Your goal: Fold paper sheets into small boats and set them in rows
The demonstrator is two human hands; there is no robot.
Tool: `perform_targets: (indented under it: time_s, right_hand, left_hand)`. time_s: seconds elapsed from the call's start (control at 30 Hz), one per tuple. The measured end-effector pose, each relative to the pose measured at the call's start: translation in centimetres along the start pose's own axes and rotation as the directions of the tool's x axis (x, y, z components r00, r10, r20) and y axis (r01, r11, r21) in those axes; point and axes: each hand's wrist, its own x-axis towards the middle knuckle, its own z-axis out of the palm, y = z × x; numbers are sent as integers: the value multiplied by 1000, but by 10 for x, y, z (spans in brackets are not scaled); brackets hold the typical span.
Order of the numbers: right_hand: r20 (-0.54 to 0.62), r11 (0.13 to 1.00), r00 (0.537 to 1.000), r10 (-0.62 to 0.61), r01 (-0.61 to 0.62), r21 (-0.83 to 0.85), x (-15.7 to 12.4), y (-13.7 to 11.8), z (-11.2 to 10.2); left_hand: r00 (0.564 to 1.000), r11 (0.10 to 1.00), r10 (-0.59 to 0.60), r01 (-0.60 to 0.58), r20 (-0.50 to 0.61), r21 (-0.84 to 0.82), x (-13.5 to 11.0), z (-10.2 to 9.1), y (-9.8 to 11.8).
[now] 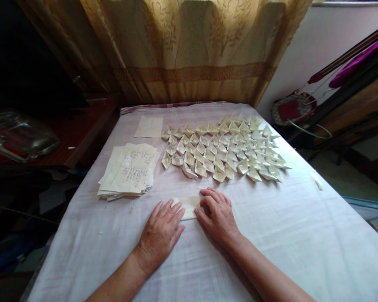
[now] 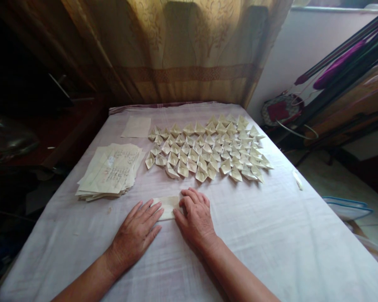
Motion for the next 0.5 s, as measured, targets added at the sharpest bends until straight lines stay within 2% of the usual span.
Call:
perform_targets:
  time_s: [0.1,0.23,0.5]
  right_hand:
    - [-7,1000,1000,-16,16,-17,-1,1,0]
    - [50,997,997,-58,61,-45,-1,0,-1]
    - [85,996,995,-57,63,-64,-1,-3,-5]
  left_hand:
    - [1000,1000,-1,1,6,-20,-1,1,0]
    - [1000,1000,3,-3,8,-22,-1,3,0]
    - [1000,1000,-3,3,19,-13,-1,3,1]
